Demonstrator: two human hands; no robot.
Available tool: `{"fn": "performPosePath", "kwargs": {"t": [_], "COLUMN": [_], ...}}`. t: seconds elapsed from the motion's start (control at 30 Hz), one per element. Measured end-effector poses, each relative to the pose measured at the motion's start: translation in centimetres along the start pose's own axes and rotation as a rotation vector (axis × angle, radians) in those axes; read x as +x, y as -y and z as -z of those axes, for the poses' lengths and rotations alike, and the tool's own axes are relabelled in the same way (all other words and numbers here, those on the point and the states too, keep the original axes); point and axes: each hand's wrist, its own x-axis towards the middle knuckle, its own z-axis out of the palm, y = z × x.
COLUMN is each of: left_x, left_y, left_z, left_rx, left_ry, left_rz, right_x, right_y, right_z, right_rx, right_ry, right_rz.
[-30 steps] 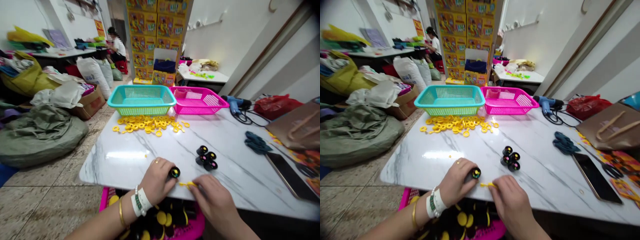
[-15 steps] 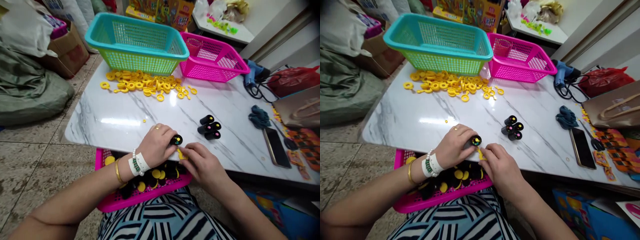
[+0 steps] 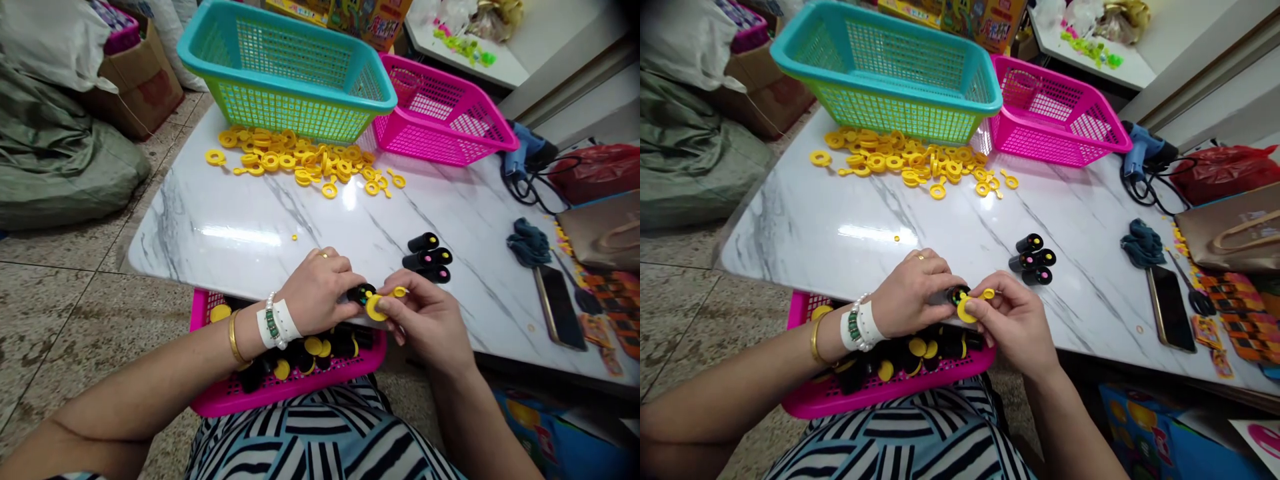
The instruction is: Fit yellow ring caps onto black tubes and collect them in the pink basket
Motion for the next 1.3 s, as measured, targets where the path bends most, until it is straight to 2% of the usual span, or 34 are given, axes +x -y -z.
{"fn": "performPosePath", "kwargs": {"t": [0.17,0.23,0.37,0.53,0.63,0.73,0.83,1.0,1.17,1.3], "left_x": [0.0,0.1,0.1,-0.1,-0.3,-0.3,-0.2,-0.5,-0.4,0.2], "left_y": [-0.1,-0.1,0.0,-0.6,-2.0,-3.2,-3.4,-3.2,-3.0,-2.7], "left_z": [0.0,0.1,0.0,0.2,0.7,1.1,1.0,0.5,0.4,0.5], "left_rx": [0.008,0.014,0.041,0.018,-0.119,-0.434,-0.695,-0.771,-0.824,-0.922], "left_ry": [0.014,0.02,0.031,0.03,0.048,0.099,0.126,0.167,0.162,0.243], "left_rz": [-0.01,-0.013,-0.035,-0.003,0.133,0.305,0.401,0.445,0.449,0.539], "right_x": [1.6,1.8,1.7,1.3,1.3,1.3,1.3,1.2,1.0,0.9], "right_y": [-0.8,-0.9,-1.1,-1.0,-0.8,-0.6,-0.6,-0.6,-0.3,-0.5], "right_z": [-0.9,-0.9,-1.0,-1.5,-1.5,-1.5,-1.6,-1.3,-0.2,-0.1], "right_rx": [0.039,0.062,0.093,0.034,0.01,-0.002,0.003,0.047,0.085,0.087], "right_ry": [-0.073,-0.067,-0.022,-0.062,-0.071,-0.058,-0.033,-0.002,0.25,0.251], "right_rz": [-0.054,-0.084,-0.109,-0.073,-0.067,-0.073,-0.075,-0.057,-0.12,-0.116]}}
